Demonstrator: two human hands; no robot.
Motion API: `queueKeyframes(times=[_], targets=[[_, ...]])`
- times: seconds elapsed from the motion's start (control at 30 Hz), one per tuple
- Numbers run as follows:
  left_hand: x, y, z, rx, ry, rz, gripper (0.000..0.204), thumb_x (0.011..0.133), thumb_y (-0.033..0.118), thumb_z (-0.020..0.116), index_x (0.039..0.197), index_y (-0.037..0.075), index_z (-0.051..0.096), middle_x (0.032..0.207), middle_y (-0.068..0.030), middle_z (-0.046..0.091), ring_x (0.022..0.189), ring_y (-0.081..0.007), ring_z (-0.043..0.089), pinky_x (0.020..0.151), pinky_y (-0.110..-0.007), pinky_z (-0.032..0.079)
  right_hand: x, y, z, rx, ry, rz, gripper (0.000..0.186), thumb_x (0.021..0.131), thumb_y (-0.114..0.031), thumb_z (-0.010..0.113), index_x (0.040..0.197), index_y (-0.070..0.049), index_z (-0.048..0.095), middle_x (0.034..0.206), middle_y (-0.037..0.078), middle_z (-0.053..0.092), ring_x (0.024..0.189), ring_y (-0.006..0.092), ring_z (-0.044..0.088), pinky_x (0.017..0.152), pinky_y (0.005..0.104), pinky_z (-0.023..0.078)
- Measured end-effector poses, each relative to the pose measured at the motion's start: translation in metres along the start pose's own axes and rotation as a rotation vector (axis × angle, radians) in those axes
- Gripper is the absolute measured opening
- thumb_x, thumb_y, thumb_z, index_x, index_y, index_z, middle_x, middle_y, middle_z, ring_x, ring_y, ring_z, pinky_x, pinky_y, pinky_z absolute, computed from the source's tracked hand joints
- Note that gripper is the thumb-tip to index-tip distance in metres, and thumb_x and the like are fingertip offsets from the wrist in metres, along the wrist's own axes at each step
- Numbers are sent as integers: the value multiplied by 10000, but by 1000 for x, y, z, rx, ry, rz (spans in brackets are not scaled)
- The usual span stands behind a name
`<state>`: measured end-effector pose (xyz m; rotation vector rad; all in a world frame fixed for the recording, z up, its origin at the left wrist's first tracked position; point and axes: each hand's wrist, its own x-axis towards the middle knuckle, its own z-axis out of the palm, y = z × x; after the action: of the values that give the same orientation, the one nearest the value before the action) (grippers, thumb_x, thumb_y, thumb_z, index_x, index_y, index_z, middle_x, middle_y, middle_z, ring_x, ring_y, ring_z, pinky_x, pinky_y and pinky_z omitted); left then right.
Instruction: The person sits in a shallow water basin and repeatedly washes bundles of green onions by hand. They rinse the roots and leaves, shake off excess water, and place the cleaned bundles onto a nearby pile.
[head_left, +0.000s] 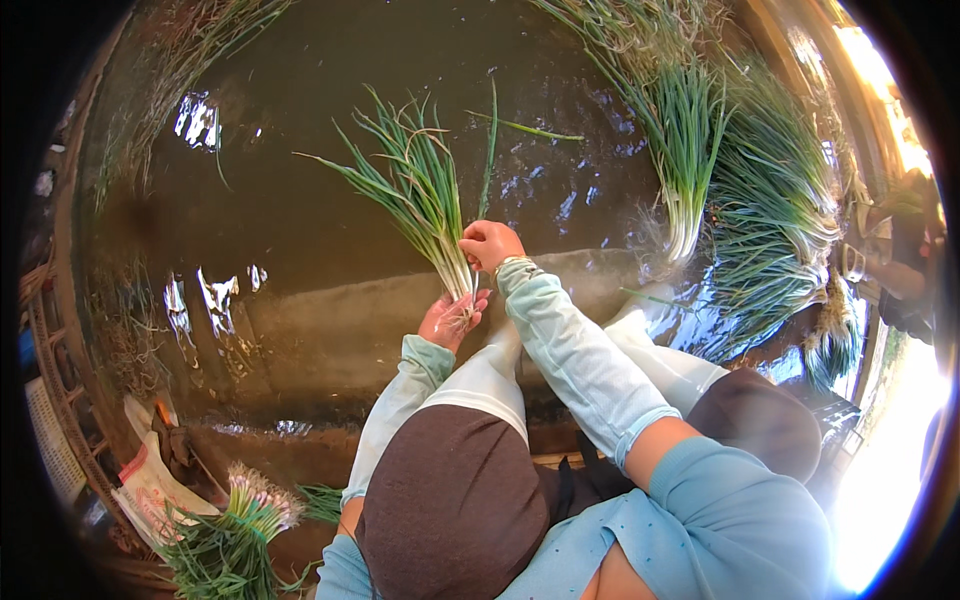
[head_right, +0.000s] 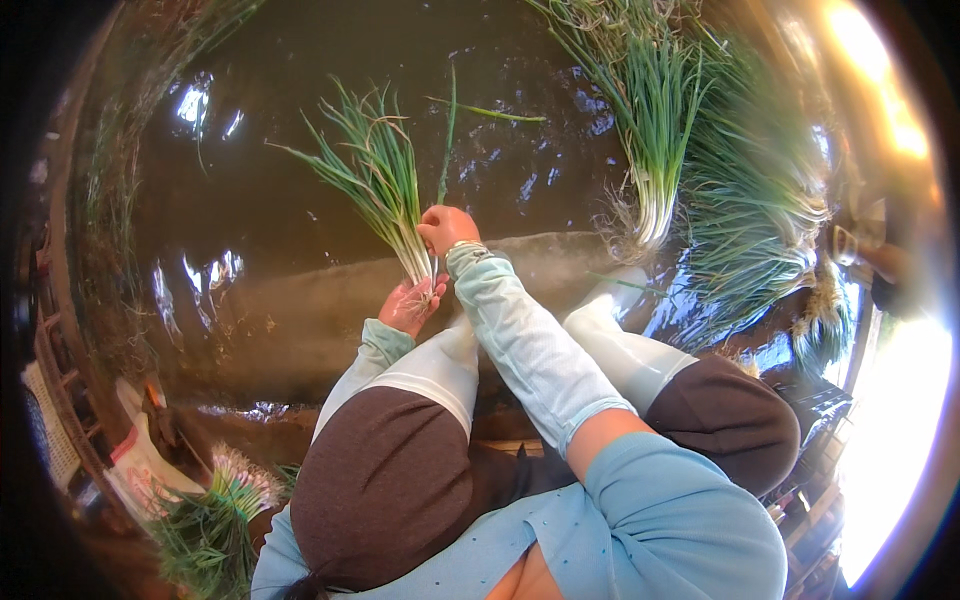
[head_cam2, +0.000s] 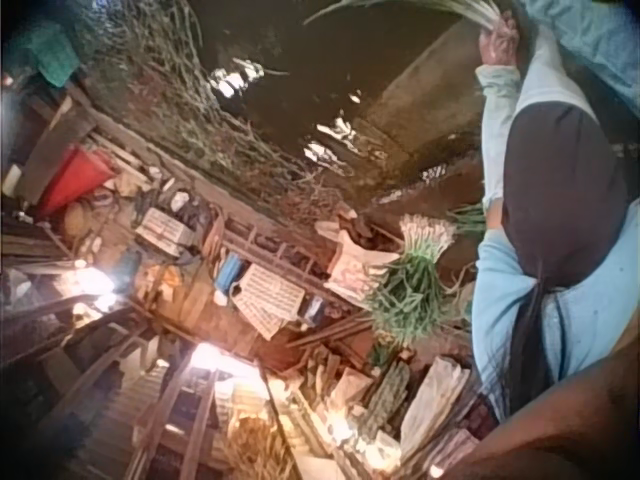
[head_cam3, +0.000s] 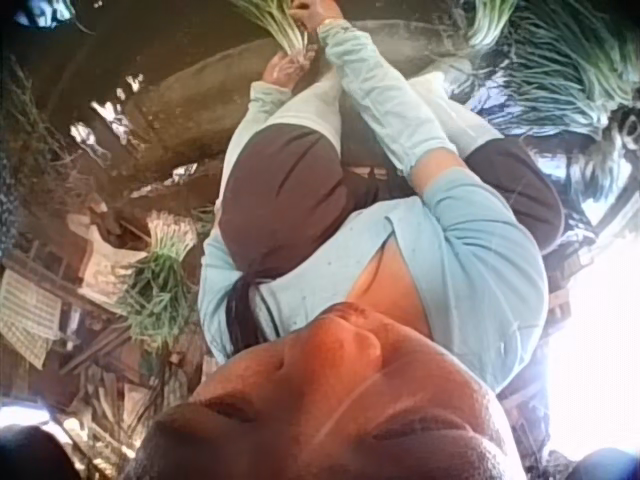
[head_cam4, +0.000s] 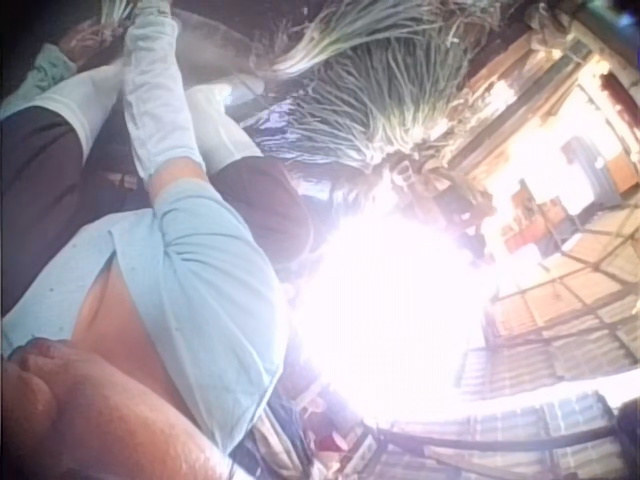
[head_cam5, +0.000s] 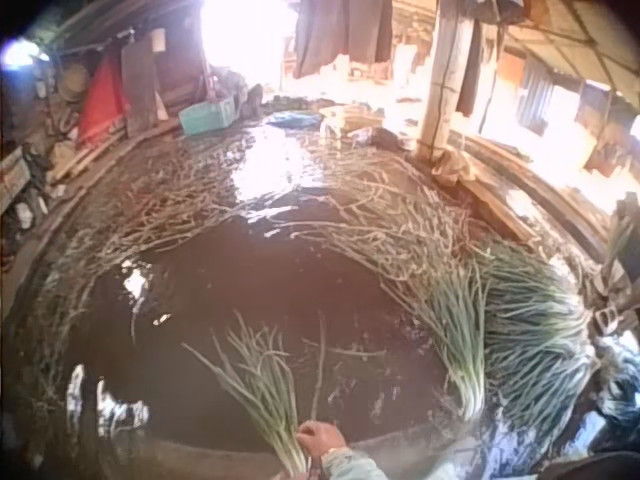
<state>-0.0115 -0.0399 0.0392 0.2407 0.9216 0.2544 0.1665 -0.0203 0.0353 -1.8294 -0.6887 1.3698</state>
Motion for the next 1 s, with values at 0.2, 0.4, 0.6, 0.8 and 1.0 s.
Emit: queueKeyframes(times=[0.2, 0.4, 0.6, 0.8, 1.0], targets=[[-3, 2, 0, -110, -93, 24, 330, 949, 182, 535, 1255, 85, 455, 1244, -136, 539, 711, -83, 512, 582, -169, 443, 0, 29, 0, 659, 121, 264, 108, 808, -87, 662, 838, 15, 645, 690, 50, 636, 558, 111, 583, 501, 228, 467], [-4, 3, -9, -144, -124, 18, 308, 970, 168, 484, 1259, 138, 382, 1334, -147, 464, 637, -51, 404, 516, -143, 380, 1, 9, -16, 1629, 597, 178, 149, 859, -5, 611, 993, 49, 577, 974, 141, 629, 858, 209, 635, 758, 269, 585], [-12, -1, -5, -39, -104, 73, 388, 953, 161, 521, 1302, 142, 353, 1257, -156, 528, 638, -61, 458, 520, -144, 402, 10, -44, -53, 871, -31, -5, 309, 924, -240, 571, 1055, 39, 587, 903, 114, 650, 772, 146, 629, 682, 220, 532], [-3, -2, -8, 33, -50, 19, 415, 939, 167, 549, 1304, 147, 353, 1227, -149, 550, 671, -86, 514, 531, -173, 435, 6, -26, 15, -517, 134, -199, 327, 811, -331, 662, 975, -51, 618, 792, 104, 669, 626, 201, 645, 614, 326, 512], [-7, 1, -4, 53, -5, 14, 402, 938, 164, 547, 1294, 154, 361, 1204, -144, 569, 704, -102, 548, 572, -201, 482, 15, -4, 15, 13, 89, 28, 202, 835, -180, 643, 893, 14, 657, 733, 98, 674, 607, 149, 655, 559, 264, 520]])
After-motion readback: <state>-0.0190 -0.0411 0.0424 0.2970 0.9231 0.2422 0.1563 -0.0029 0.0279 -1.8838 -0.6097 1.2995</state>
